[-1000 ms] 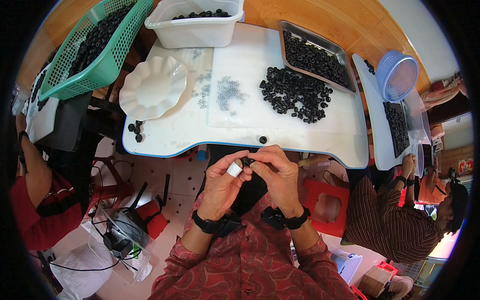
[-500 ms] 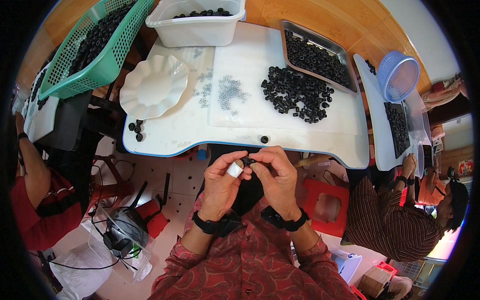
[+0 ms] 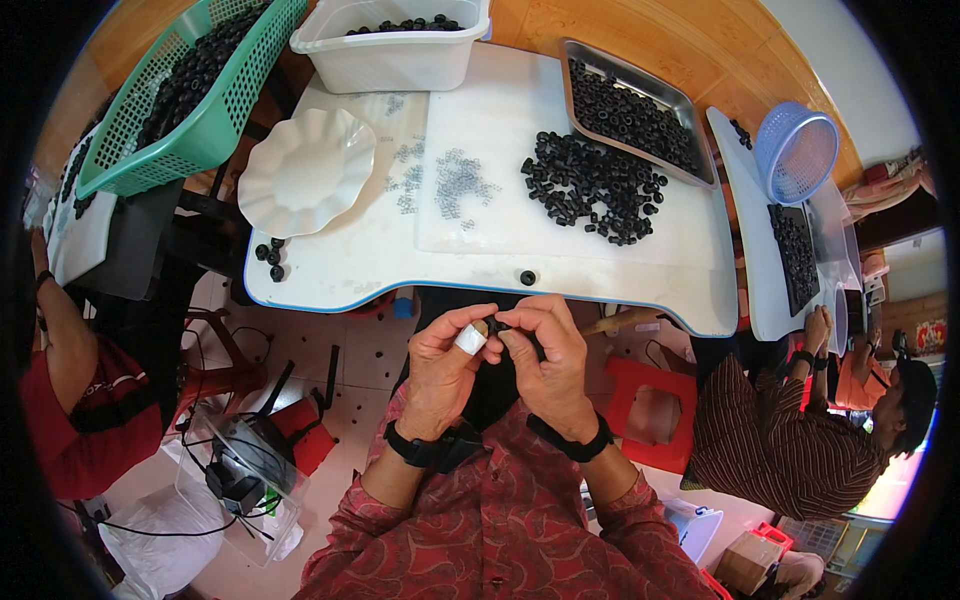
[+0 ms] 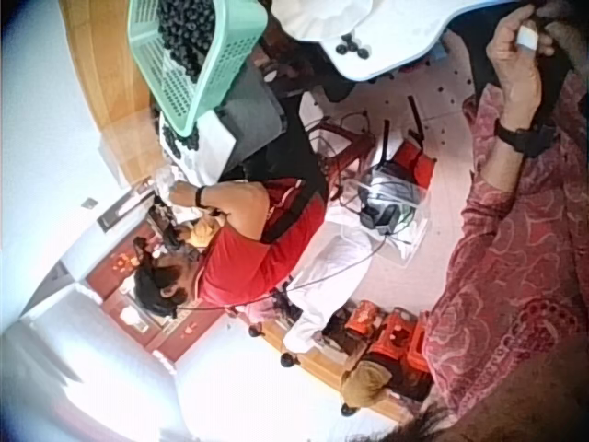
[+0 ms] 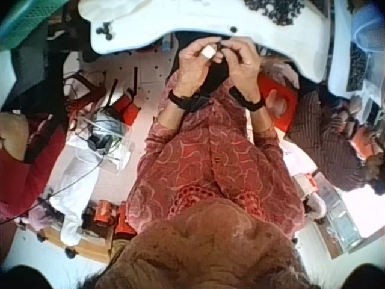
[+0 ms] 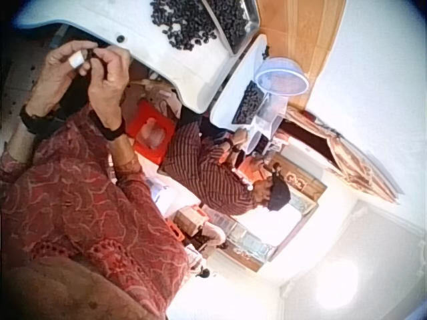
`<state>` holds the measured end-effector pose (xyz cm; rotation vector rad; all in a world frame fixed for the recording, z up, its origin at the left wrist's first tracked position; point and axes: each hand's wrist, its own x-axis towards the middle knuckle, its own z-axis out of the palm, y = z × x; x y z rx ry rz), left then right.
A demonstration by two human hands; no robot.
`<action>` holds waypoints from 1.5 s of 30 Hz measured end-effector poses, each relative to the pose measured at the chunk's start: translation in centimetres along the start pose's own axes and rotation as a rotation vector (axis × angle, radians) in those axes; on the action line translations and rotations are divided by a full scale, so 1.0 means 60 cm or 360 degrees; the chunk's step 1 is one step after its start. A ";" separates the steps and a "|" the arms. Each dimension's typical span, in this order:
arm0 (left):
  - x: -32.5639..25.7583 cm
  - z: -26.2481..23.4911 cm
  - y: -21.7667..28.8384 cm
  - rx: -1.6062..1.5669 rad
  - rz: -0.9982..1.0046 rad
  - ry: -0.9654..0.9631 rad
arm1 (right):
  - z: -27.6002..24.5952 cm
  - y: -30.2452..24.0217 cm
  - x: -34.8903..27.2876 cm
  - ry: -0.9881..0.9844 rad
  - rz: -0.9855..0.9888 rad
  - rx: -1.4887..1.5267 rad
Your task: Sorting and inspecting small black plastic components at a workstation.
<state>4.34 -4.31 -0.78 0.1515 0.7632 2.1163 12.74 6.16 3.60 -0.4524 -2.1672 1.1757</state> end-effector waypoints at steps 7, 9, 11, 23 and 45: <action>0.001 -0.005 -0.009 -0.0073 -0.0064 0.0007 | -0.001 0.000 0.002 0.0035 -0.0014 -0.0100; 0.001 -0.006 -0.011 -0.0103 -0.0072 -0.0008 | -0.003 0.001 0.001 0.0029 -0.0021 -0.0115; 0.001 -0.005 -0.012 -0.0133 -0.0081 -0.0025 | -0.004 0.005 -0.002 0.0036 0.0019 -0.0086; -0.003 0.001 -0.010 0.0370 0.0023 0.0089 | -0.013 0.000 -0.001 -0.0098 0.0025 -0.0216; -0.002 -0.003 -0.011 0.0385 -0.0108 0.0142 | -0.015 -0.012 0.001 -0.0326 -0.0142 -0.0662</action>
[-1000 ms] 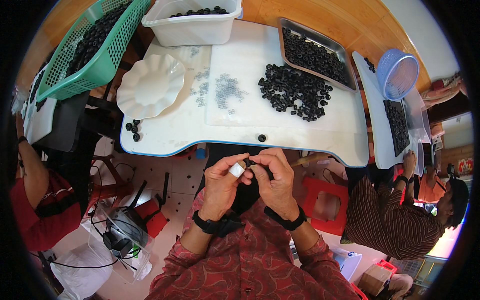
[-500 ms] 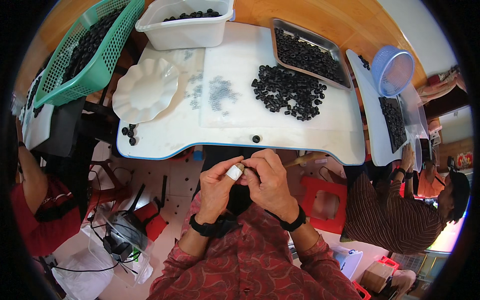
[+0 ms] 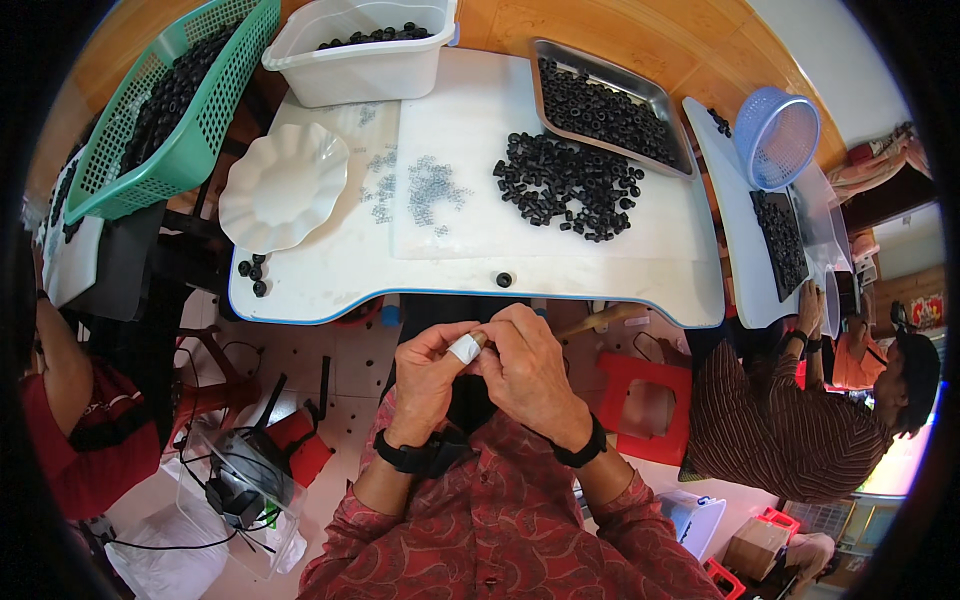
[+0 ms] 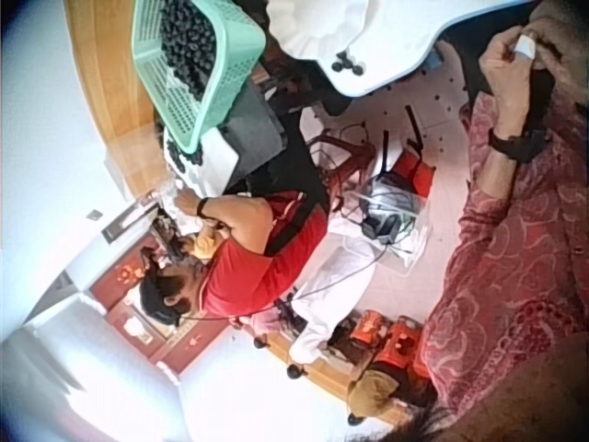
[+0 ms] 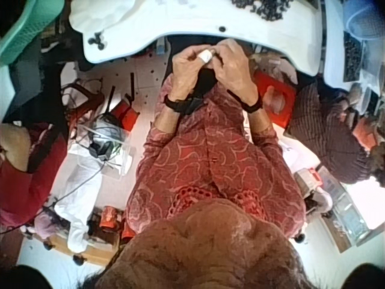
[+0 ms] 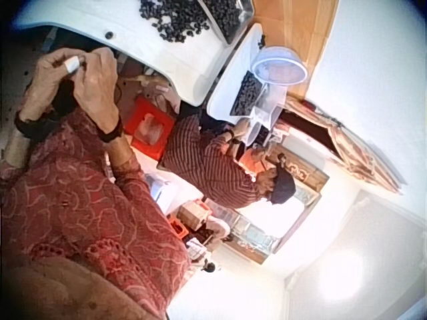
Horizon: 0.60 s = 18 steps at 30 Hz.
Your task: Sorting and inspecting small black plastic components at a workstation.
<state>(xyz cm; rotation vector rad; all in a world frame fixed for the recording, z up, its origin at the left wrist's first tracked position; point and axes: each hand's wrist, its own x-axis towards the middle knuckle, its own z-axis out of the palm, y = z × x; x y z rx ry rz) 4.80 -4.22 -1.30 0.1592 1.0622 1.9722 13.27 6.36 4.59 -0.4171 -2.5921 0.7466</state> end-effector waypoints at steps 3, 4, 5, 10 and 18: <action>0.000 0.001 0.000 -0.0016 -0.0001 -0.0008 | 0.000 0.003 -0.002 -0.0030 0.0029 0.0037; 0.000 0.001 0.001 -0.0017 0.0001 -0.0014 | 0.001 0.004 -0.003 -0.0033 0.0038 0.0052; 0.000 0.001 0.002 -0.0017 0.0001 -0.0013 | 0.001 0.004 -0.003 -0.0036 0.0048 0.0066; 0.000 -0.002 0.003 0.0066 0.0011 -0.0036 | 0.002 0.004 -0.005 -0.0049 0.0118 0.0196; -0.002 0.001 0.003 0.0265 0.0039 -0.0093 | -0.001 0.005 -0.011 -0.0077 0.0329 0.0452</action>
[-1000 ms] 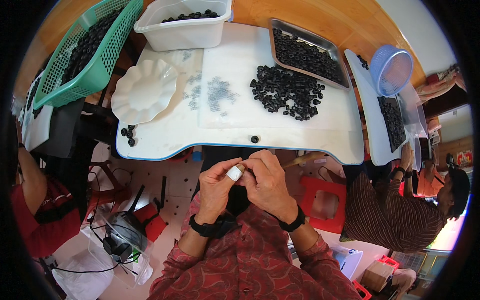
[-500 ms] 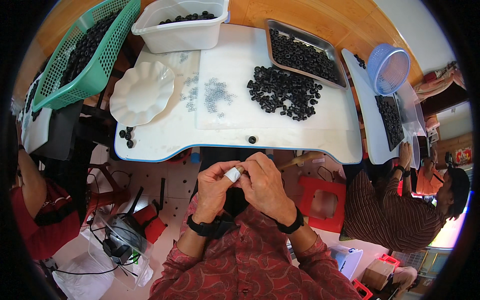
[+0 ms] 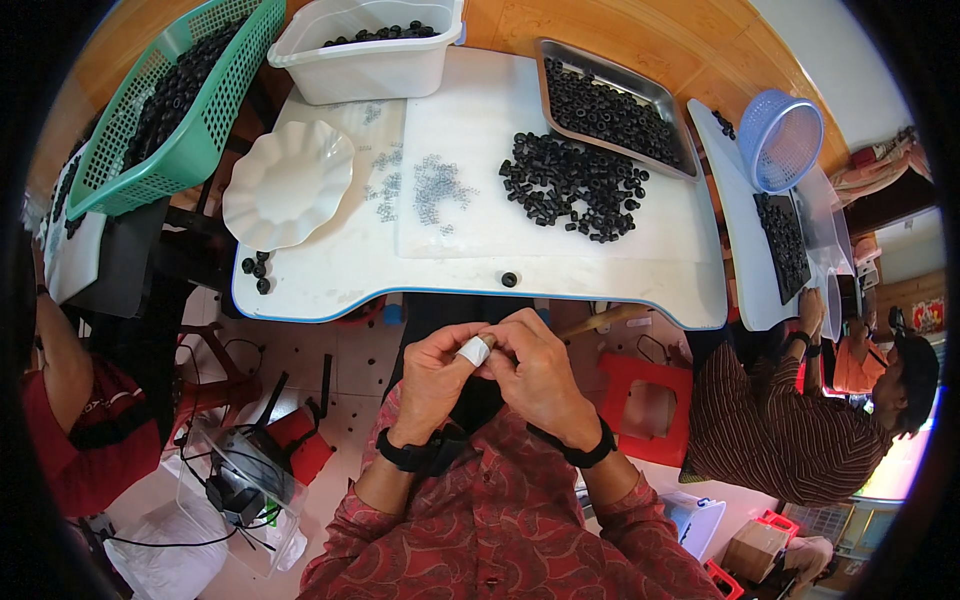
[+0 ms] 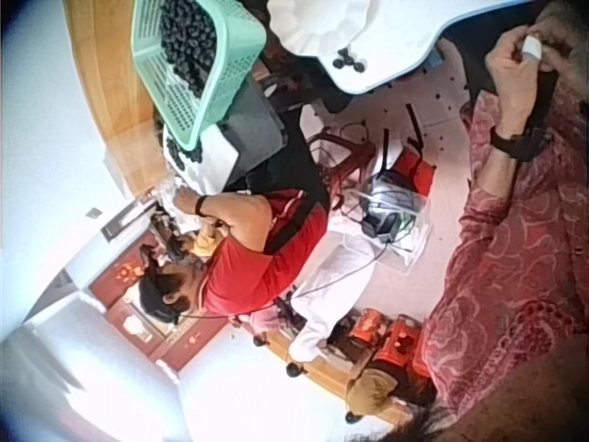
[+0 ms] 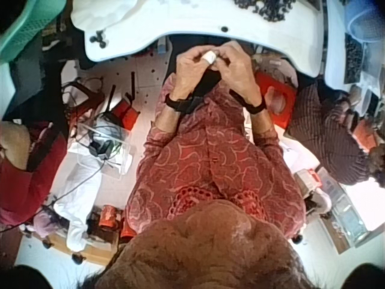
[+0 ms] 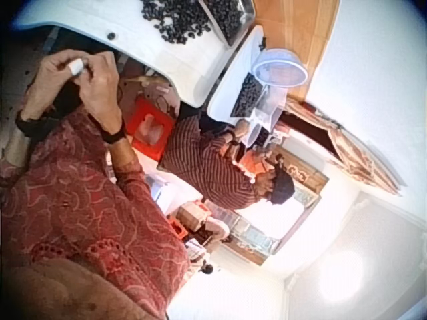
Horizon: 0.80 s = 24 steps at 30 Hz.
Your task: Sorting and inspecting small black plastic components at a workstation.
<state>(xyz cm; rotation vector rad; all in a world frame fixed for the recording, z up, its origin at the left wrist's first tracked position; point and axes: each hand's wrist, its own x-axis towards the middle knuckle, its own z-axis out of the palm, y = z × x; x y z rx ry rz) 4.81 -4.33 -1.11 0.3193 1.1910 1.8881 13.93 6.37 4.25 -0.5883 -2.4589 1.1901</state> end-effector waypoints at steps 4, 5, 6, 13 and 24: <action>-0.003 0.004 0.003 0.0269 0.0106 0.0042 | 0.005 -0.002 -0.002 0.0068 0.0079 0.0110; -0.002 0.004 0.001 0.0269 0.0105 0.0040 | 0.007 -0.001 -0.003 0.0117 0.0114 0.0139; 0.000 0.003 -0.003 0.0392 0.0216 0.0021 | 0.008 0.001 -0.004 0.0115 0.0115 0.0142; 0.000 0.003 0.004 0.0555 0.0442 -0.0023 | 0.011 -0.002 -0.003 0.0166 0.0040 0.0166; 0.000 -0.014 0.015 -0.0201 0.0244 -0.0155 | 0.015 -0.012 -0.011 0.0426 -0.0033 0.0301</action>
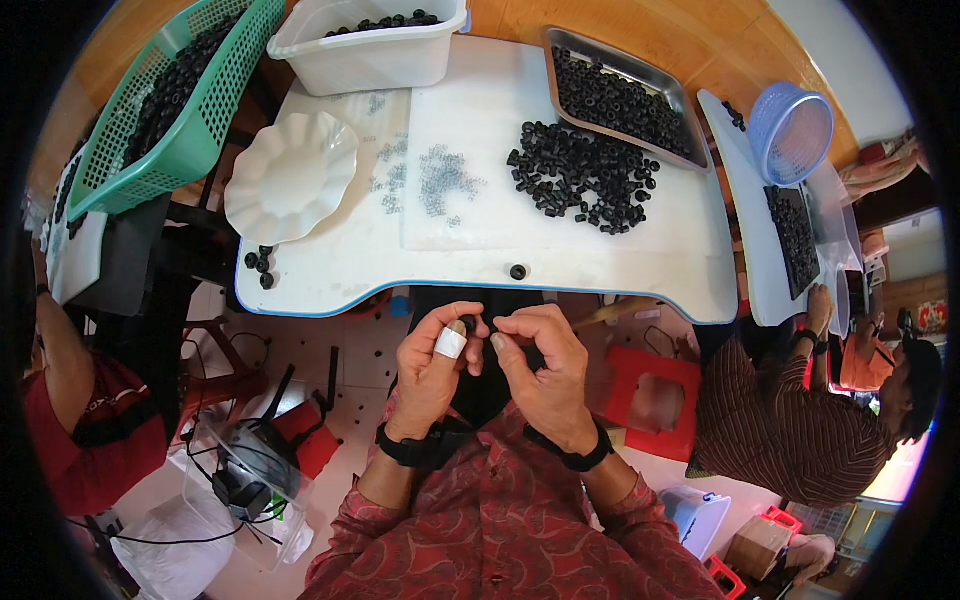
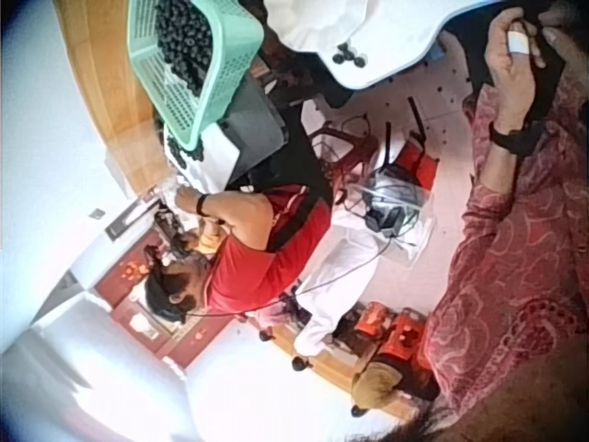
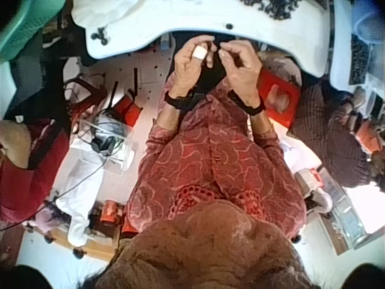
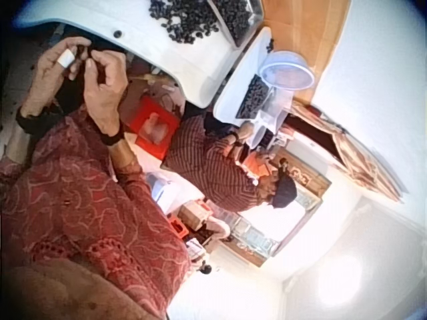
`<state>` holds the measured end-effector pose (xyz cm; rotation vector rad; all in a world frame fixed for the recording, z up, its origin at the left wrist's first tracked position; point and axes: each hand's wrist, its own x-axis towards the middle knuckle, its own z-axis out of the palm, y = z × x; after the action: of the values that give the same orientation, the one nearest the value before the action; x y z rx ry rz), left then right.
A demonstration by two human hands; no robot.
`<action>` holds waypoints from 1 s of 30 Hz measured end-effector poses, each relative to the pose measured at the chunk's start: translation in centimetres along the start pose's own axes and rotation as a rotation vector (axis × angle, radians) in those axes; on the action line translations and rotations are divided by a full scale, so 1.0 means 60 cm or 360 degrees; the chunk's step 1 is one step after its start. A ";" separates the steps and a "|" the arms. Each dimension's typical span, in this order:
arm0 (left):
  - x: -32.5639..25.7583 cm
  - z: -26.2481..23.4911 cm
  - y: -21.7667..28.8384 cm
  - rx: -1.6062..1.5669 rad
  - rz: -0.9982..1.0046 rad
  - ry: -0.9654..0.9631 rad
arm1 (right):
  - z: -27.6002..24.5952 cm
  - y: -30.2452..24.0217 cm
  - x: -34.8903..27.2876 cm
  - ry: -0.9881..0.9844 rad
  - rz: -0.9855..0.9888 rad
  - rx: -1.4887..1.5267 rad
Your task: Sorting and inspecting small black plastic components at a workstation.
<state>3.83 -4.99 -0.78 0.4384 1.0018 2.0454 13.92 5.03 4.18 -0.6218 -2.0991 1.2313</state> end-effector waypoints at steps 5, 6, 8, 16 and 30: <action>0.002 0.000 0.005 -0.0435 -0.0039 -0.0034 | 0.010 0.001 0.004 -0.0025 -0.0018 0.0056; 0.002 0.000 0.007 -0.0434 -0.0042 -0.0033 | 0.012 0.001 0.005 -0.0025 -0.0016 0.0057; 0.001 0.000 0.011 -0.0542 -0.0050 -0.0022 | 0.017 0.001 0.007 -0.0045 -0.0034 0.0106; 0.003 -0.003 0.017 -0.0678 -0.0123 0.0035 | 0.020 0.000 0.009 -0.0053 -0.0024 0.0131; 0.007 -0.007 0.009 -0.0841 -0.0131 -0.0151 | 0.014 -0.004 0.015 -0.0052 -0.0087 0.0106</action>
<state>3.04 -5.09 -0.66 0.2064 0.3873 2.0911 12.68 5.04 4.33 -0.5145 -2.0785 1.2834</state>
